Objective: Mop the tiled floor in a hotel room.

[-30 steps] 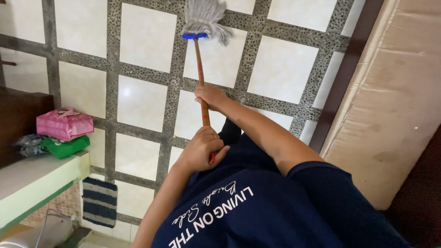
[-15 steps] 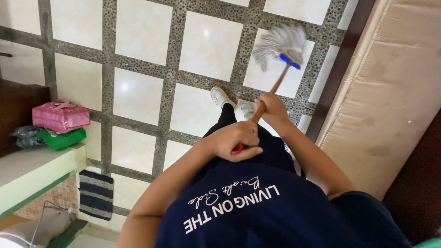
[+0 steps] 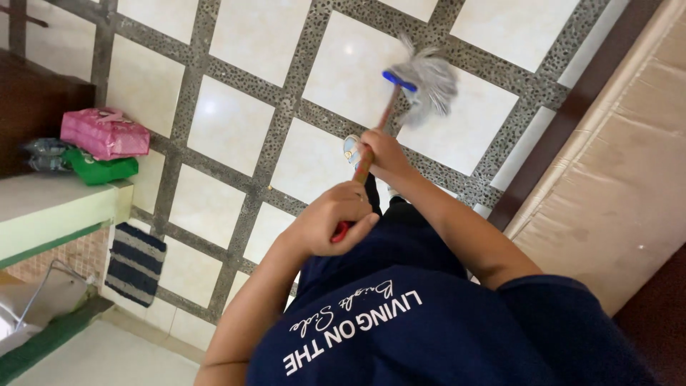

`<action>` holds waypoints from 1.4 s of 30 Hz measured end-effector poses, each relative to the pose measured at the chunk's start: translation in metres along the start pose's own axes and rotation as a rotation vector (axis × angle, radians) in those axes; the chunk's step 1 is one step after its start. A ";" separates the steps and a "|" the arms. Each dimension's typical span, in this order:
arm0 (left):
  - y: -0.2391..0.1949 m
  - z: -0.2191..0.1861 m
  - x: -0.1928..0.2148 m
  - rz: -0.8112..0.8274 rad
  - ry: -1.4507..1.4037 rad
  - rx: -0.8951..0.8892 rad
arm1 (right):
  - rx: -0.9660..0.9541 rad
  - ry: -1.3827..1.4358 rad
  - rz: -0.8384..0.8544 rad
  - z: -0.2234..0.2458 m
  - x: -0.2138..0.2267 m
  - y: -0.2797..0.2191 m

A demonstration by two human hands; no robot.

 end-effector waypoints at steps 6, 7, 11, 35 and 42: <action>-0.031 0.057 0.003 -0.236 0.245 0.151 | 0.139 0.028 0.272 -0.039 -0.103 0.093; -0.032 0.067 -0.003 -0.240 0.245 0.158 | 0.141 0.031 0.279 -0.042 -0.109 0.099; -0.033 0.088 -0.016 -0.232 0.337 0.187 | 0.172 -0.192 0.419 -0.062 -0.135 0.107; 0.028 -0.010 -0.095 0.277 -0.320 -0.170 | -0.268 -0.072 -0.081 -0.038 0.083 -0.150; 0.000 -0.039 -0.059 0.143 0.003 -0.078 | 0.051 -0.004 -0.043 -0.008 0.025 -0.074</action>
Point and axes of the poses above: each hand's wrist, its own y-axis towards the middle knuckle, its own x-axis out of the back of the hand, z = x × y, the point moved 6 cm from there along y, towards the middle knuckle, and after that the axes turned 9 degrees about y, right-handed, at the moved point
